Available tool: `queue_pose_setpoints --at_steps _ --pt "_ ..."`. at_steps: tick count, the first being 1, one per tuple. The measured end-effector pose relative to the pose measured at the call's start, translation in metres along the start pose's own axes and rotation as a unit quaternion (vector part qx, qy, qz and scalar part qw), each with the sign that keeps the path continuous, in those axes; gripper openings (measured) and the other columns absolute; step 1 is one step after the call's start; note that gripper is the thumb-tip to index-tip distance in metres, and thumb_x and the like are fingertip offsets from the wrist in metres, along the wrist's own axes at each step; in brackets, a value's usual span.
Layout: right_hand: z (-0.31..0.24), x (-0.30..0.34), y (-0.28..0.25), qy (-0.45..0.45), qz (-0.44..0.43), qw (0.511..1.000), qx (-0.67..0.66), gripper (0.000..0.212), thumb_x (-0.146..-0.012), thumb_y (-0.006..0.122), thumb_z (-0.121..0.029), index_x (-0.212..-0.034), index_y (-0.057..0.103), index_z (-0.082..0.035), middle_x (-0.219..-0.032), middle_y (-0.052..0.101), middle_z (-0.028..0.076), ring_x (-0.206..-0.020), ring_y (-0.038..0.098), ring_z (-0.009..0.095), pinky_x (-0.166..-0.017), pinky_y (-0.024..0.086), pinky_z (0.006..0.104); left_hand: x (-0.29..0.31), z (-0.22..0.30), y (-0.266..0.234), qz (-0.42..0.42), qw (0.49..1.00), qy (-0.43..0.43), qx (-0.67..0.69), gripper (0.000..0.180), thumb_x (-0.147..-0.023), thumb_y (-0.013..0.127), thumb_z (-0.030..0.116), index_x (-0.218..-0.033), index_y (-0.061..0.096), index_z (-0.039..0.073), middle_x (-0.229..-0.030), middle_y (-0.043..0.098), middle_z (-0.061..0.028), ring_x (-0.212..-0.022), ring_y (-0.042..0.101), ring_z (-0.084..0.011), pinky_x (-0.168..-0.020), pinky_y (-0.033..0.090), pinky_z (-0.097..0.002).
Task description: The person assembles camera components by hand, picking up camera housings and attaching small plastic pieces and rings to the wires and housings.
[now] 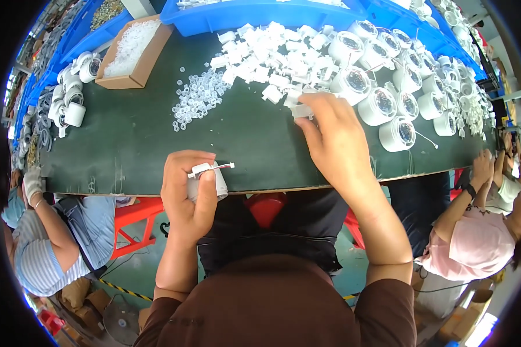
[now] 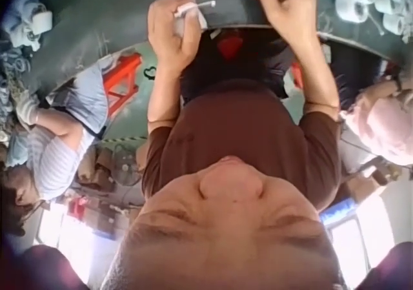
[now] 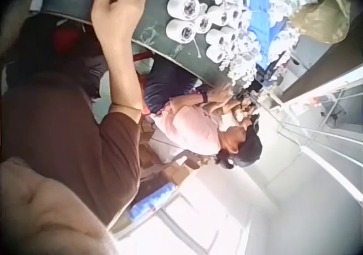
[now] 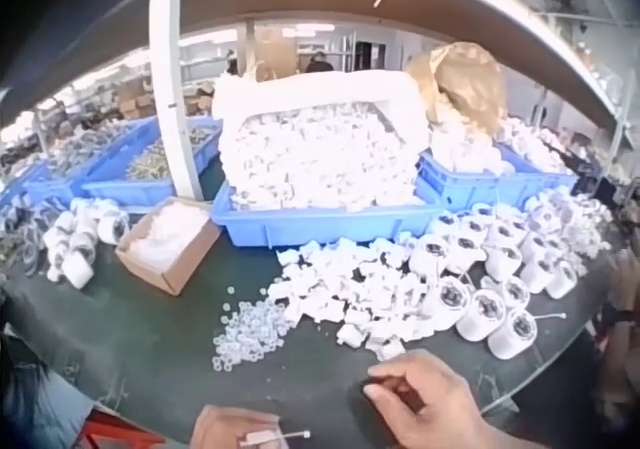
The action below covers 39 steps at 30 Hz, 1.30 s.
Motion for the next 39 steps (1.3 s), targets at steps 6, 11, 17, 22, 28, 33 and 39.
queue_pose_setpoints --at_steps 6,11,17,22,28,33,39 --pt "-0.003 -0.006 -0.003 -0.013 -0.089 0.993 -0.071 0.036 -0.086 0.069 0.005 -0.121 0.066 -0.006 -0.105 0.063 0.009 -0.085 0.064 0.020 -0.073 0.050 0.0279 0.002 0.000 -0.009 -0.018 0.995 -0.072 0.070 0.010 -0.091 0.063 0.004 -0.100 0.061 0.002 -0.104 0.067 -0.0120 -0.086 0.060 -0.0218 -0.077 0.048 -0.0326" --pt "-0.030 0.007 0.004 0.155 -0.149 0.816 -0.537 0.031 -0.091 0.062 0.010 -0.120 0.065 -0.001 -0.108 0.059 0.003 -0.092 0.063 0.012 -0.081 0.051 0.0262 0.001 0.013 -0.007 -0.077 0.877 -0.327 0.343 0.016 -0.101 0.056 0.006 -0.113 0.062 -0.001 -0.120 0.063 -0.0033 -0.090 0.055 -0.0047 -0.079 0.046 -0.0225" --pt "-0.056 0.022 0.023 -0.010 -0.104 0.901 -0.421 0.045 -0.077 0.061 0.016 -0.118 0.062 -0.003 -0.112 0.058 0.008 -0.101 0.059 0.018 -0.089 0.049 0.0318 0.002 0.017 -0.007 -0.104 0.843 -0.356 0.388 0.019 -0.103 0.057 0.017 -0.113 0.061 0.000 -0.092 0.064 0.0005 -0.081 0.054 -0.0032 -0.071 0.045 -0.0224" --pt "-0.054 0.018 0.021 0.023 -0.180 0.882 -0.434 0.041 -0.084 0.059 0.014 -0.122 0.062 -0.002 -0.106 0.064 0.006 -0.099 0.063 0.016 -0.088 0.050 0.0287 0.001 0.016 -0.009 -0.118 0.890 -0.322 0.301 0.014 -0.101 0.058 0.014 -0.107 0.061 0.001 -0.087 0.062 0.0010 -0.078 0.053 -0.0037 -0.070 0.045 -0.0231" --pt "-0.058 0.024 0.013 0.174 -0.164 0.771 -0.590 0.039 -0.091 0.061 0.012 -0.128 0.060 0.003 -0.115 0.067 0.009 -0.110 0.066 0.018 -0.098 0.052 0.0326 0.001 0.004 0.002 0.049 0.990 -0.128 0.041 0.011 -0.093 0.064 0.006 -0.102 0.061 0.002 -0.097 0.068 -0.0093 -0.084 0.062 -0.0211 -0.074 0.048 -0.0332" --pt "-0.084 0.027 0.024 0.131 -0.123 0.803 -0.568 0.038 -0.094 0.059 0.011 -0.131 0.059 0.004 -0.123 0.067 0.012 -0.115 0.065 0.019 -0.100 0.051 0.0329 -0.003 0.009 0.003 0.037 0.996 -0.041 -0.065 0.020 -0.089 0.063 0.002 -0.109 0.063 0.002 -0.106 0.068 -0.0137 -0.088 0.061 -0.0308 -0.081 0.047 -0.0391" --pt "-0.094 0.030 0.037 0.134 -0.082 0.801 -0.577 0.037 -0.093 0.060 0.012 -0.129 0.060 0.004 -0.120 0.066 0.010 -0.112 0.065 0.017 -0.099 0.052 0.0315 -0.002 0.013 0.002 0.010 0.995 -0.046 -0.089 0.029 -0.091 0.056 0.003 -0.119 0.063 0.001 -0.109 0.068 -0.0147 -0.091 0.059 -0.0318 -0.083 0.047 -0.0405"
Point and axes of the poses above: each hand's wrist, its own x-axis away from the middle knuckle, its own y-axis out of the palm, z = x × y, the point moved 1 cm from there along -x, towards the middle knuckle
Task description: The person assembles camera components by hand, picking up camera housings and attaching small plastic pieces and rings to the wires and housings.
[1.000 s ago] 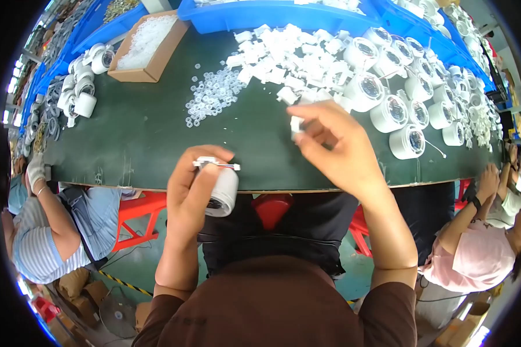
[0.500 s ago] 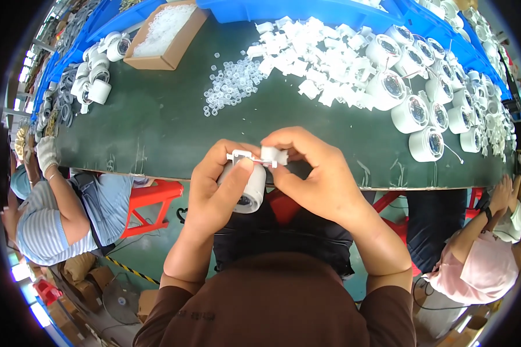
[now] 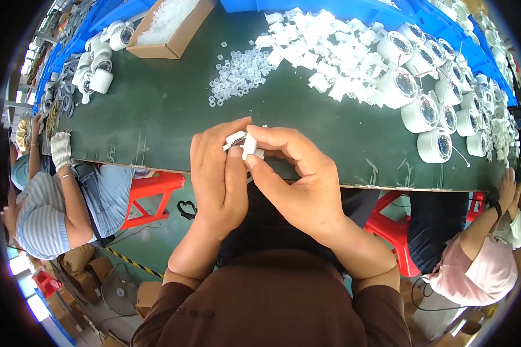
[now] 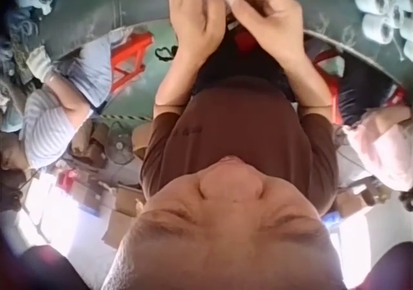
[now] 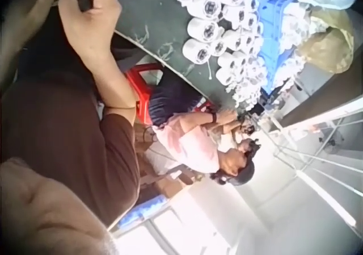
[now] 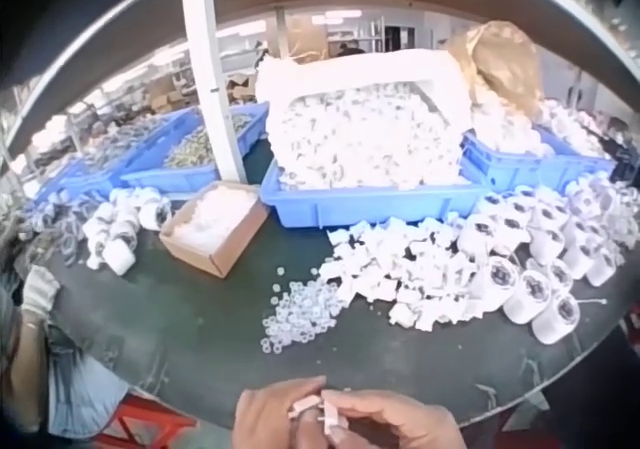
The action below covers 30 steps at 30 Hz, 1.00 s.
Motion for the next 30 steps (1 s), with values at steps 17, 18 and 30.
queue_pose_setpoints --at_steps 17,18,30 --pt "0.018 0.005 0.018 -0.103 0.075 0.992 0.012 0.031 -0.093 0.068 0.006 -0.123 0.063 0.001 -0.105 0.066 0.007 -0.093 0.062 0.009 -0.080 0.052 0.0248 0.004 -0.016 0.005 0.032 0.996 0.077 0.004 0.034 -0.092 0.053 0.026 -0.113 0.063 0.001 -0.104 0.068 -0.0131 -0.090 0.060 -0.0306 -0.078 0.046 -0.0397" --pt "0.011 0.005 0.014 -0.048 0.054 0.997 -0.023 0.030 -0.094 0.066 0.006 -0.124 0.062 0.001 -0.107 0.067 0.007 -0.094 0.063 0.010 -0.081 0.053 0.0251 0.003 -0.017 0.003 0.034 0.996 0.084 0.014 0.030 -0.090 0.057 0.022 -0.112 0.063 0.002 -0.103 0.068 -0.0127 -0.089 0.060 -0.0301 -0.078 0.046 -0.0390" --pt "-0.007 -0.016 -0.001 -0.070 -0.021 0.980 0.187 0.007 -0.093 0.063 0.008 -0.098 0.065 0.003 -0.095 0.066 0.006 -0.087 0.061 0.011 -0.077 0.049 0.0256 -0.003 -0.024 -0.020 -0.047 0.990 0.036 0.129 0.022 -0.088 0.063 0.007 -0.107 0.065 -0.001 -0.103 0.070 -0.0145 -0.086 0.064 -0.0257 -0.078 0.050 -0.0346"
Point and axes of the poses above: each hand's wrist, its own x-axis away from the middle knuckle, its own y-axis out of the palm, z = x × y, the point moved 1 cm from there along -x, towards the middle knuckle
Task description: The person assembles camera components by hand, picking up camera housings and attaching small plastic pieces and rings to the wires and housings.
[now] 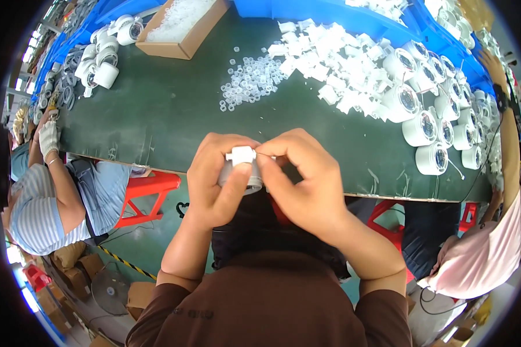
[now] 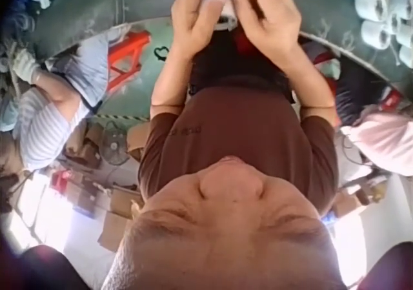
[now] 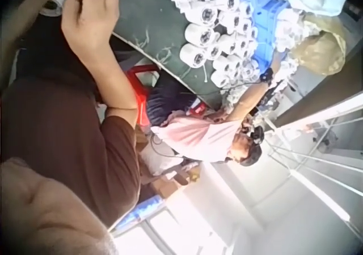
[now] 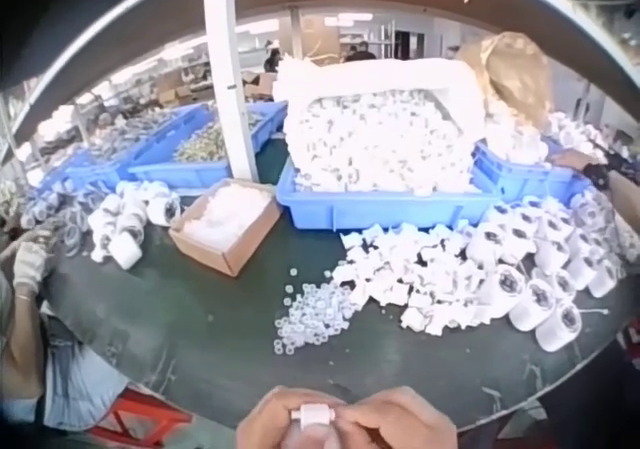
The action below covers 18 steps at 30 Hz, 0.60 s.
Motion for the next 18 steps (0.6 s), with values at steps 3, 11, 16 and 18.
queue_pose_setpoints --at_steps 3,11,16,18 --pt "0.006 -0.018 -0.020 0.204 -0.145 0.959 -0.136 0.006 -0.096 0.065 0.000 -0.097 0.069 0.003 -0.096 0.066 0.005 -0.090 0.061 0.011 -0.079 0.048 0.0262 0.002 0.001 -0.007 -0.001 0.991 0.071 -0.116 0.027 -0.079 0.068 0.005 -0.105 0.067 0.000 -0.099 0.071 -0.0135 -0.082 0.063 -0.0288 -0.073 0.050 -0.0363" --pt "0.037 -0.090 0.016 -0.228 -0.124 0.935 0.242 0.016 -0.082 0.075 -0.002 -0.097 0.074 -0.008 -0.097 0.062 0.005 -0.093 0.060 0.025 -0.075 0.052 0.0342 0.007 0.002 -0.007 0.020 0.990 0.046 -0.135 0.029 -0.075 0.072 0.004 -0.103 0.068 0.003 -0.101 0.072 -0.0099 -0.081 0.062 -0.0281 -0.073 0.049 -0.0359" --pt "0.047 -0.098 0.033 -0.306 -0.144 0.887 0.314 0.023 -0.077 0.074 0.001 -0.095 0.074 -0.011 -0.096 0.061 0.003 -0.091 0.057 0.025 -0.075 0.052 0.0352 0.009 0.001 -0.012 0.027 0.990 0.043 -0.135 0.030 -0.075 0.072 0.003 -0.104 0.067 0.004 -0.101 0.072 -0.0094 -0.081 0.062 -0.0276 -0.074 0.049 -0.0356" --pt "0.046 -0.098 0.032 -0.312 -0.146 0.881 0.325 0.024 -0.076 0.074 0.002 -0.097 0.073 -0.011 -0.096 0.060 0.004 -0.091 0.057 0.025 -0.075 0.052 0.0355 0.009 0.001 -0.014 0.024 0.990 0.043 -0.133 0.030 -0.075 0.072 0.003 -0.104 0.067 0.003 -0.101 0.072 -0.0092 -0.081 0.062 -0.0275 -0.074 0.049 -0.0355"
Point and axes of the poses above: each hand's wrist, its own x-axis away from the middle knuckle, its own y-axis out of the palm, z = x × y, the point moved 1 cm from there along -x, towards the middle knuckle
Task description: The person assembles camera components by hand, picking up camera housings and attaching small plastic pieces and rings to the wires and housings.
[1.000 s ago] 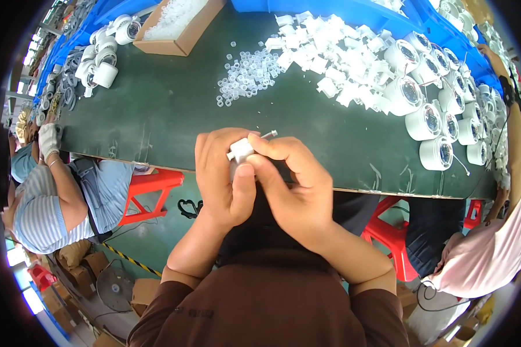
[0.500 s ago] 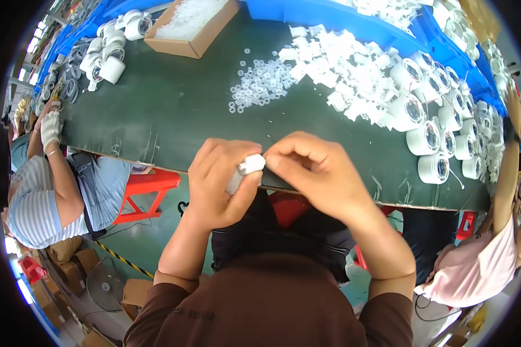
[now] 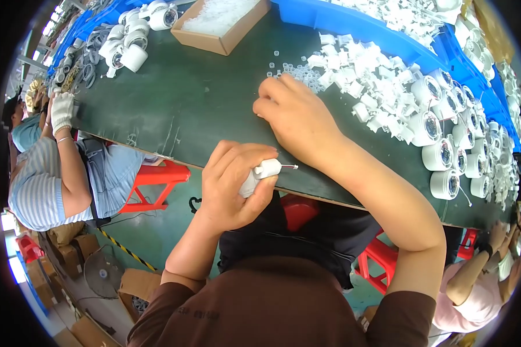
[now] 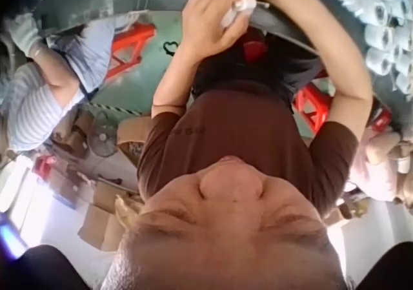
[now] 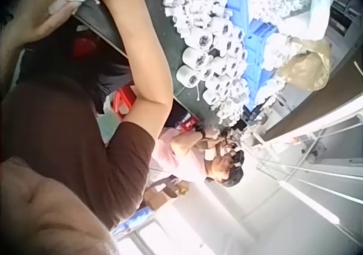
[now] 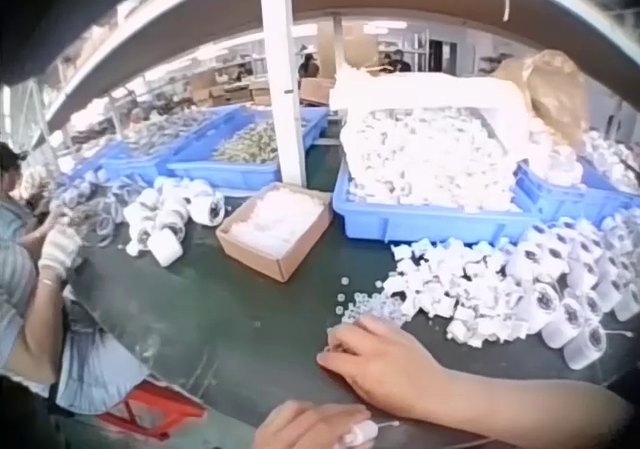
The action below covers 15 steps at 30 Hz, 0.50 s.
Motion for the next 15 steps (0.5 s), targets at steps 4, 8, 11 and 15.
queue_pose_setpoints --at_steps 4,8,11,15 --pt "-0.002 0.013 -0.017 0.093 0.045 0.990 -0.097 0.017 -0.085 0.070 0.001 -0.100 0.070 -0.007 -0.098 0.066 0.005 -0.092 0.062 0.021 -0.078 0.052 0.0318 -0.004 0.005 -0.001 -0.017 1.000 -0.009 -0.004 0.030 -0.075 0.075 0.005 -0.104 0.069 0.006 -0.105 0.071 -0.0082 -0.084 0.062 -0.0274 -0.074 0.049 -0.0360" --pt "-0.011 0.044 -0.054 0.357 0.068 0.853 -0.375 0.009 -0.098 0.064 -0.001 -0.104 0.070 -0.001 -0.100 0.071 0.005 -0.092 0.065 0.010 -0.082 0.053 0.0258 -0.009 0.012 0.007 -0.043 0.998 -0.035 -0.035 0.029 -0.075 0.077 0.008 -0.103 0.071 0.008 -0.108 0.067 -0.0071 -0.086 0.061 -0.0282 -0.074 0.049 -0.0376" --pt "-0.030 0.065 -0.072 0.414 0.072 0.795 -0.438 0.011 -0.096 0.064 0.001 -0.106 0.071 0.000 -0.101 0.071 0.007 -0.093 0.066 0.012 -0.084 0.053 0.0262 -0.014 0.013 0.013 -0.049 0.997 -0.037 -0.050 0.027 -0.075 0.077 0.008 -0.100 0.068 0.008 -0.107 0.066 -0.0075 -0.086 0.061 -0.0294 -0.076 0.049 -0.0391" --pt "-0.053 0.081 -0.069 0.367 0.113 0.775 -0.502 0.014 -0.094 0.065 0.006 -0.104 0.073 0.002 -0.108 0.069 0.010 -0.100 0.065 0.015 -0.090 0.053 0.0283 -0.020 0.018 0.021 -0.065 0.996 -0.033 -0.055 0.027 -0.074 0.077 0.008 -0.098 0.064 0.007 -0.105 0.065 -0.0082 -0.088 0.061 -0.0305 -0.078 0.048 -0.0404"
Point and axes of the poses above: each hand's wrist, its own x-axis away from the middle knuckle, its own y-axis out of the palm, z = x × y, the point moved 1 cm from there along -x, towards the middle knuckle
